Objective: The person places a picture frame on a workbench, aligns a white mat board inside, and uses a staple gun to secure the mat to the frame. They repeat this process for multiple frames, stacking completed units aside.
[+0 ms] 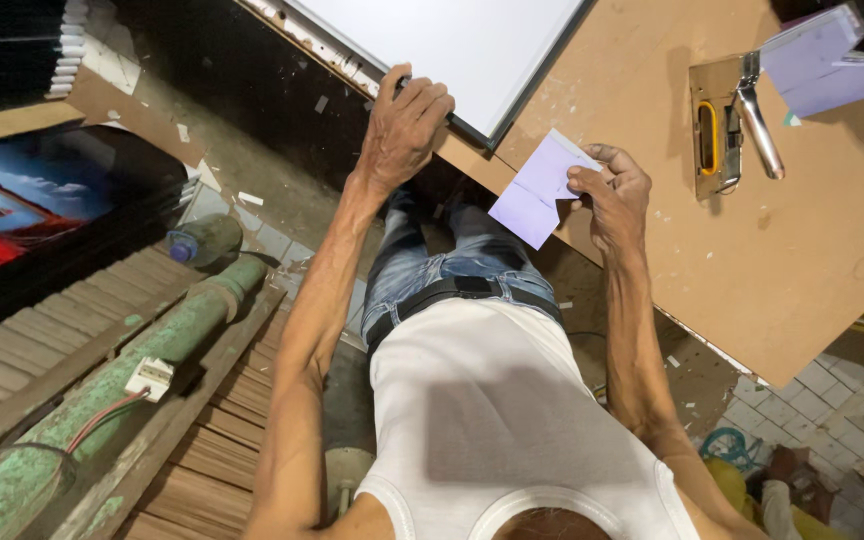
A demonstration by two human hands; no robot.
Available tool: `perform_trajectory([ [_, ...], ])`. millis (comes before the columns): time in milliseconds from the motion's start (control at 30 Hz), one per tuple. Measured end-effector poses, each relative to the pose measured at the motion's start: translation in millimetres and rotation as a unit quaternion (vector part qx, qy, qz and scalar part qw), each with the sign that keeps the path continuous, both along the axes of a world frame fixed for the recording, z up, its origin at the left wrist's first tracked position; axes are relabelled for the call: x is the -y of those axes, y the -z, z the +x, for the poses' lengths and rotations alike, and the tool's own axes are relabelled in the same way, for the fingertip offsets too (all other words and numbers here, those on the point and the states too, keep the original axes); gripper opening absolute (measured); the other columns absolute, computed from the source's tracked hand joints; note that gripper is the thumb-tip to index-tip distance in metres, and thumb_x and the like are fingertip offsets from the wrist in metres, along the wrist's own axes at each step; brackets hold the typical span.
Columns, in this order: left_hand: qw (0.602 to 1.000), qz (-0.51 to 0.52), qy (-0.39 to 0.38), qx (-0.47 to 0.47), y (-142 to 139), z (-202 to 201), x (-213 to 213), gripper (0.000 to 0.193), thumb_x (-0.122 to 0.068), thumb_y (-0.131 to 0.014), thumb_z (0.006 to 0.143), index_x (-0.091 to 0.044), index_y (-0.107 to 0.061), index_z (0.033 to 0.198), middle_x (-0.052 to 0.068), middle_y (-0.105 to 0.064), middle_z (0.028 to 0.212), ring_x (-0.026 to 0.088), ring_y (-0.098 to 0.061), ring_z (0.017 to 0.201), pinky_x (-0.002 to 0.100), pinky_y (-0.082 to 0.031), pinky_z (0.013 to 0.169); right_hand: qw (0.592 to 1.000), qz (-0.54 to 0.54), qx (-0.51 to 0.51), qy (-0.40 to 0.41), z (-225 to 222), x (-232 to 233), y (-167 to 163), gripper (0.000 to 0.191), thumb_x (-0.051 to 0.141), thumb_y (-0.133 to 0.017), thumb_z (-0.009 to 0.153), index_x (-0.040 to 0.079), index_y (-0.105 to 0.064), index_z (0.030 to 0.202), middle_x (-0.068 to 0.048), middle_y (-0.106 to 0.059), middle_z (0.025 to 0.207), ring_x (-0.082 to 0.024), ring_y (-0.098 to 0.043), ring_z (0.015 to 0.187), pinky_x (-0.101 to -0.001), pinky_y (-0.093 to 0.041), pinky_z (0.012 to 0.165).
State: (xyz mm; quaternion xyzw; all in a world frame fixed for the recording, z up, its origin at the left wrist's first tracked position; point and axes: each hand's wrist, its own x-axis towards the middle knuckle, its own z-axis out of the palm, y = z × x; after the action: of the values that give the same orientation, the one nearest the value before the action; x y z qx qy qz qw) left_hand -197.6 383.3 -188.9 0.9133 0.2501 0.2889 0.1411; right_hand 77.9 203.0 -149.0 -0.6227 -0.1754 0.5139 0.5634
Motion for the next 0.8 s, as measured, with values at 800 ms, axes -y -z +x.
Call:
perform_trajectory([
  [800,0.99,-0.117,0.079,0.019,-37.2,37.0,61.7,0.043,-0.026,-0.079,0.084,-0.004,-0.065,0.118,0.015,-0.06,0.113,0.034,-0.053,0.112,0.052,-0.04,0.1,0.996,-0.059,0.013,0.069,11.5,1.3,12.5,0.032,-0.004,-0.075,0.086,-0.006,-0.057,0.113,-0.015,-0.073,0.091,-0.016,-0.073,0.074,-0.0297,-0.066,0.062],
])
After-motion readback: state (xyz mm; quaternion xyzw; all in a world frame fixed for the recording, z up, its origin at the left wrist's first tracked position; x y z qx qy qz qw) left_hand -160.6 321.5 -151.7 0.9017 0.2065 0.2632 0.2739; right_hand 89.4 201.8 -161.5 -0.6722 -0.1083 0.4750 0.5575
